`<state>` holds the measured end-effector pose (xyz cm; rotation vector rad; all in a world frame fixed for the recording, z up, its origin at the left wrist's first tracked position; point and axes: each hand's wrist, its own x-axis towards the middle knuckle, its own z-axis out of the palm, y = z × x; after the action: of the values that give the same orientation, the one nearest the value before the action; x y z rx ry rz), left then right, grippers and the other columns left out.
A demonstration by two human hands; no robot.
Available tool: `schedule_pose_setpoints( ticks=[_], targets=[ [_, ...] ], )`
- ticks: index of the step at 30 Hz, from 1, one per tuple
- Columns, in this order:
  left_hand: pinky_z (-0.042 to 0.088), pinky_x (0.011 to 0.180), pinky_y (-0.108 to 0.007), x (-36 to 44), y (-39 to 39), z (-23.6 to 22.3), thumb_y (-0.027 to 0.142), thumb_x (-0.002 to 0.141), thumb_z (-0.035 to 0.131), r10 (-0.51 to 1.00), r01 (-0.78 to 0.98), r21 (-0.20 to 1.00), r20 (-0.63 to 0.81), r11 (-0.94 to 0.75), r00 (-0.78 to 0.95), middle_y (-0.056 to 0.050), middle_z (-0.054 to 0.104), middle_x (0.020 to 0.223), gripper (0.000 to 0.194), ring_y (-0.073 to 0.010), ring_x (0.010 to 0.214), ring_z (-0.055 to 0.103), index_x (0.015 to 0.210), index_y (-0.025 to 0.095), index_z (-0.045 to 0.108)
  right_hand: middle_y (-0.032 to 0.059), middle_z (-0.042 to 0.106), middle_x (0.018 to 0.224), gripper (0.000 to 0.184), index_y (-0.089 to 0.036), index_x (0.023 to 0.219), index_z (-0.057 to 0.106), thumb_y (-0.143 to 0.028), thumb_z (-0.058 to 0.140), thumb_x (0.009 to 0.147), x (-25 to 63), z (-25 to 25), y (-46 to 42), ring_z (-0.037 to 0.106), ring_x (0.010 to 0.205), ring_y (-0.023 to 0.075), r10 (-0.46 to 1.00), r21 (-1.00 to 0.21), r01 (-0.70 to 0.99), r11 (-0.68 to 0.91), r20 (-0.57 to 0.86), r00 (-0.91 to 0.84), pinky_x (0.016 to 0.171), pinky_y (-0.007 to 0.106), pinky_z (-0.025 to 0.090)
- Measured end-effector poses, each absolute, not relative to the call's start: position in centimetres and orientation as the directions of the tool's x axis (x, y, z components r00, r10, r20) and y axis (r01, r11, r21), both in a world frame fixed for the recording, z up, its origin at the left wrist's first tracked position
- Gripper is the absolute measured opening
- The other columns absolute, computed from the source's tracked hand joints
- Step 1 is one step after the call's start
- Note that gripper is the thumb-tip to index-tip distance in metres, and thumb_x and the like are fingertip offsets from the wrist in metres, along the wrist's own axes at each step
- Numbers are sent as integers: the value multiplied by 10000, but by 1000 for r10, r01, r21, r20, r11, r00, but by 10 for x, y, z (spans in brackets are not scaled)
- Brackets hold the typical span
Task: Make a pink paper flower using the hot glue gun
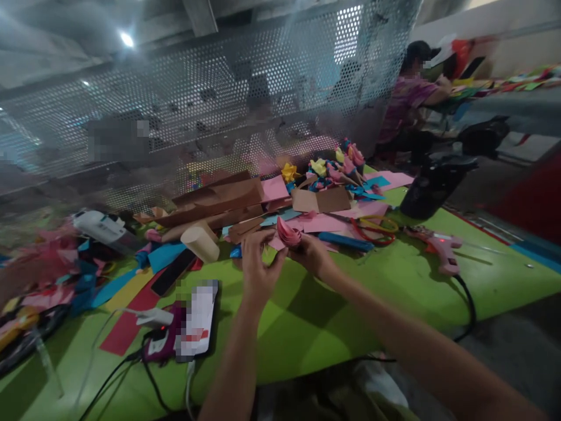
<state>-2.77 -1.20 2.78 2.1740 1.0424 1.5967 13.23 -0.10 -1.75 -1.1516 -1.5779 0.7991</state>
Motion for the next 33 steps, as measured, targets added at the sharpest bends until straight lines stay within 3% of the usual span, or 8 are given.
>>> schedule_pose_setpoints(
  ticks=[3, 5, 14, 24, 33],
  targets=[
    [452, 908, -359, -28, -18, 36, 244, 889, 645, 566, 572, 343, 779, -745, 271, -50, 679, 981, 150, -203, 974, 604, 1037, 244, 664, 8, 670, 745, 67, -169, 821, 658, -214, 669, 773, 133, -15, 1, 564, 719, 177, 943, -863, 390, 321, 329, -47, 676, 259, 442],
    [443, 886, -352, -27, -19, 37, 232, 903, 626, 541, 630, 247, 773, -737, 330, -52, 684, 944, 114, -203, 950, 599, 1000, 242, 684, 17, 678, 753, 46, -169, 808, 662, -203, 673, 779, 133, -13, 2, 569, 720, 179, 939, -826, 462, 324, 342, -47, 674, 257, 430],
    [400, 872, -351, -28, -17, 34, 243, 919, 608, 506, 743, 56, 766, -667, 397, -66, 701, 934, 126, -219, 938, 574, 1000, 235, 704, 54, 702, 860, 35, -176, 801, 658, -160, 678, 826, 133, -7, 0, 607, 781, 183, 934, -705, 635, 314, 351, -72, 704, 260, 403],
    [368, 846, -365, -27, -16, 34, 292, 932, 595, 542, 776, 13, 722, -631, 429, -71, 714, 903, 115, -232, 920, 584, 924, 219, 684, 113, 716, 967, 95, -160, 898, 676, -122, 592, 879, 134, -1, -5, 639, 874, 211, 955, -536, 811, 234, 281, -90, 737, 272, 406],
    [346, 827, -363, -22, -16, 33, 278, 940, 583, 533, 764, -13, 709, -645, 461, -56, 696, 845, 114, -224, 887, 582, 887, 224, 668, 129, 715, 1037, 176, -151, 991, 682, -104, 532, 913, 134, 2, -7, 640, 955, 233, 968, -511, 831, 218, 221, -118, 767, 284, 417]
  ],
)
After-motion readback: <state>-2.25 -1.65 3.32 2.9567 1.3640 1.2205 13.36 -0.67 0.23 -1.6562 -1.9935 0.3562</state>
